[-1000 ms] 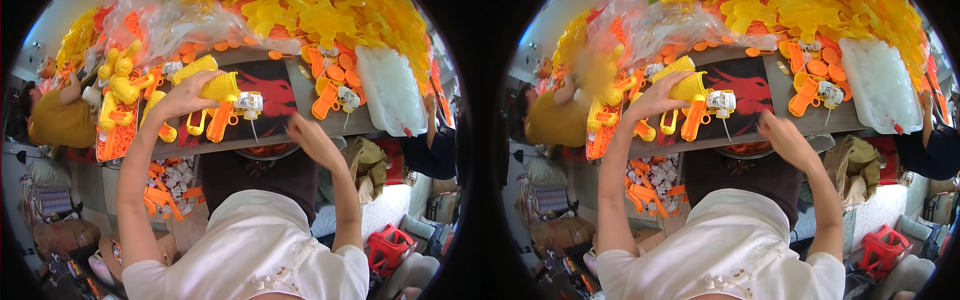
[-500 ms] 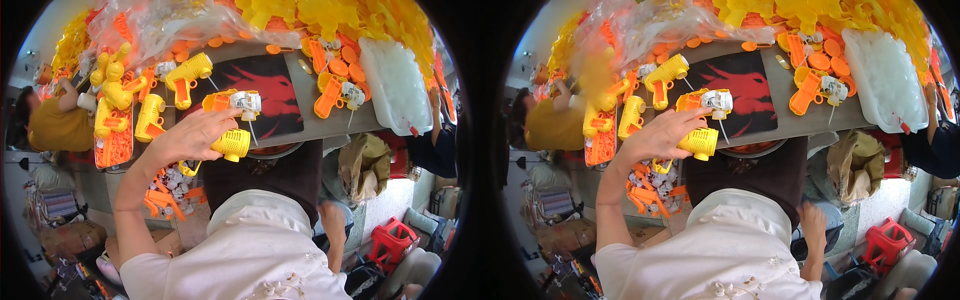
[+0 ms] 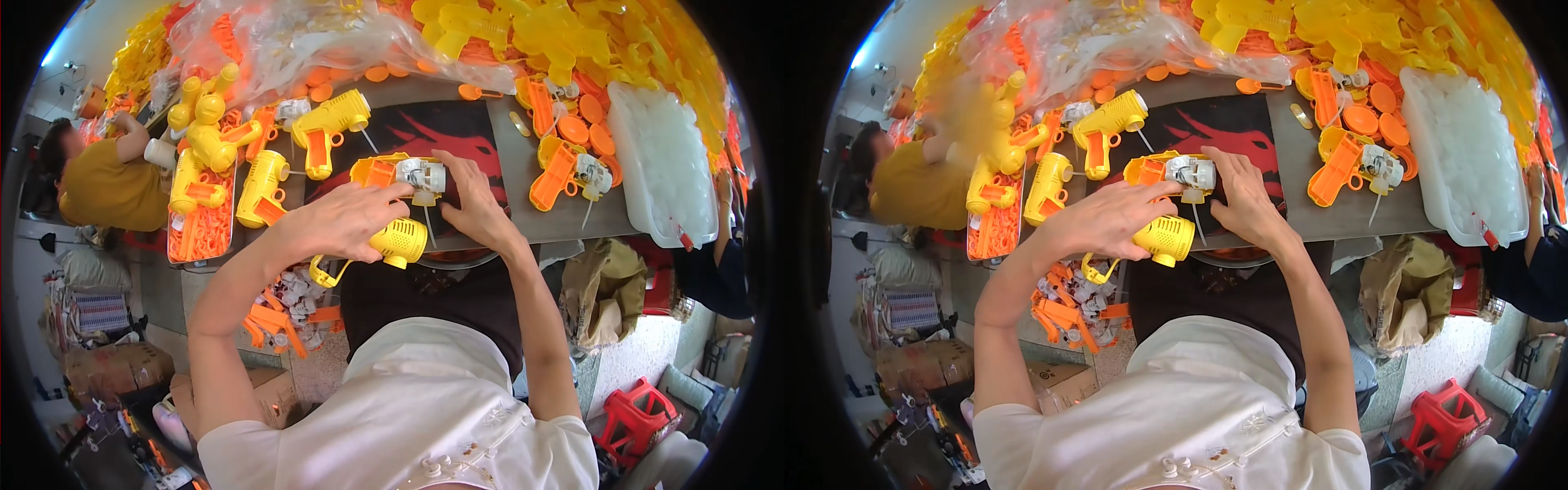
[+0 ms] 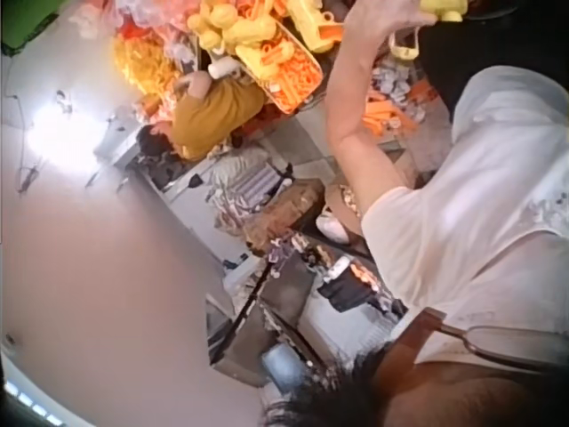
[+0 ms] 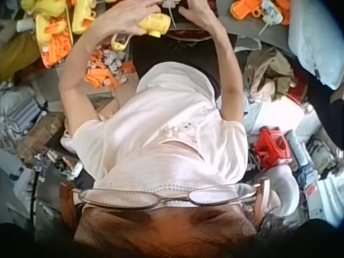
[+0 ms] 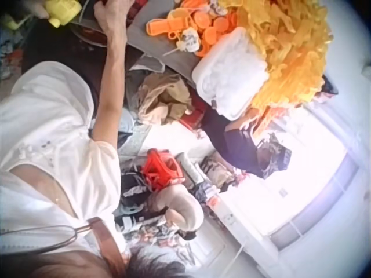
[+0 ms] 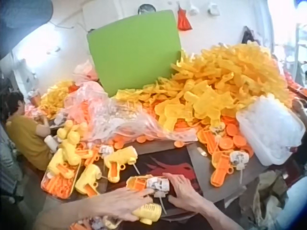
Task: Assembling plastic toy bubble guns at a factory workbench.
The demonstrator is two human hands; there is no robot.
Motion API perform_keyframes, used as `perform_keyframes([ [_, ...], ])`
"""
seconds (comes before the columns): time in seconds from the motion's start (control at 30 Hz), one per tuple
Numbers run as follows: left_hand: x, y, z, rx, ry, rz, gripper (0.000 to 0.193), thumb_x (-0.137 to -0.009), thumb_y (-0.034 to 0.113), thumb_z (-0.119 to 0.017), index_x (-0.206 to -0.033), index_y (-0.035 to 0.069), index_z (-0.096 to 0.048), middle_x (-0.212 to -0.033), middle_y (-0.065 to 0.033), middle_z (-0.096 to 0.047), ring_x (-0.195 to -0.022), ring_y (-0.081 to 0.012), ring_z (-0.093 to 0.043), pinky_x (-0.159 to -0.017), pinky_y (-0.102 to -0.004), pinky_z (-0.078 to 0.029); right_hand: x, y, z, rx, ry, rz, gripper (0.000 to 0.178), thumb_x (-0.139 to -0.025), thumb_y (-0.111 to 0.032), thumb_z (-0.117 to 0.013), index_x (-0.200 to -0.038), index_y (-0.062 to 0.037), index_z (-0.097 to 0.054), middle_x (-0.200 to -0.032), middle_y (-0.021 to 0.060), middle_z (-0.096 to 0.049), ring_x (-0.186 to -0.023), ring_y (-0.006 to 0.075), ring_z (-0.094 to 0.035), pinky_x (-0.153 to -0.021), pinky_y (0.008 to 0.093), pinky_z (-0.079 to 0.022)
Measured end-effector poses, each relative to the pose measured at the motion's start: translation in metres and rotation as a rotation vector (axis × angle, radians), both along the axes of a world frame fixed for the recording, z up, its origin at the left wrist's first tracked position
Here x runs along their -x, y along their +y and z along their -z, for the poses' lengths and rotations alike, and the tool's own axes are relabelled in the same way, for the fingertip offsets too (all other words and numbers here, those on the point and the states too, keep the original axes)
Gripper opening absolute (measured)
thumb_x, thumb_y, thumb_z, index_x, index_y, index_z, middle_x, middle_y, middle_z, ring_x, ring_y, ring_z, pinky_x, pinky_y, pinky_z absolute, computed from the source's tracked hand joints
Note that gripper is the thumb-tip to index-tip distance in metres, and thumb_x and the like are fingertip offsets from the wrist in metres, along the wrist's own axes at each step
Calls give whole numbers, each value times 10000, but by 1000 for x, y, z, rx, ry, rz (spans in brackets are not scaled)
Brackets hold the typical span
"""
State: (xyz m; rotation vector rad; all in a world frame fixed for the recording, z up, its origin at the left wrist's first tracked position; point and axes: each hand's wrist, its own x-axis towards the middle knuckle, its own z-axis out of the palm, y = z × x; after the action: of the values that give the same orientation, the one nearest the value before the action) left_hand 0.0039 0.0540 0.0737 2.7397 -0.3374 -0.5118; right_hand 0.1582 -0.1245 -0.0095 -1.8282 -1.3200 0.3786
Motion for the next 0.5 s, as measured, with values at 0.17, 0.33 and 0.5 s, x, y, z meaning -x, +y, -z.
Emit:
perform_keyframes([
  [0.17,-5,16,-9,118,-28,-7,697,-685,184,-770,-1310,24,-507,-1384,-148,-500,-1206,-310,-547,-981,-403,-449,2,2,10,-56,-17,41,782,-728,27,-698,-1437,-60,-378,-1325,164,-520,-1268,331,-460,-1088,431,-339],
  [0.33,-7,31,-24,314,-69,-378,688,-728,140,-750,-1361,33,-501,-1363,-139,-555,-1234,-287,-559,-1043,-359,-434,6,4,15,-79,28,101,848,-714,31,-720,-1469,-76,-350,-1307,146,-545,-1243,320,-489,-1072,433,-350],
  [0.5,-35,24,7,51,-316,-277,665,-732,185,-742,-1334,47,-497,-1307,-155,-566,-1203,-328,-552,-1019,-395,-452,4,4,13,-142,5,113,901,-706,34,-732,-1495,-82,-313,-1275,129,-573,-1217,306,-513,-1057,425,-361],
])
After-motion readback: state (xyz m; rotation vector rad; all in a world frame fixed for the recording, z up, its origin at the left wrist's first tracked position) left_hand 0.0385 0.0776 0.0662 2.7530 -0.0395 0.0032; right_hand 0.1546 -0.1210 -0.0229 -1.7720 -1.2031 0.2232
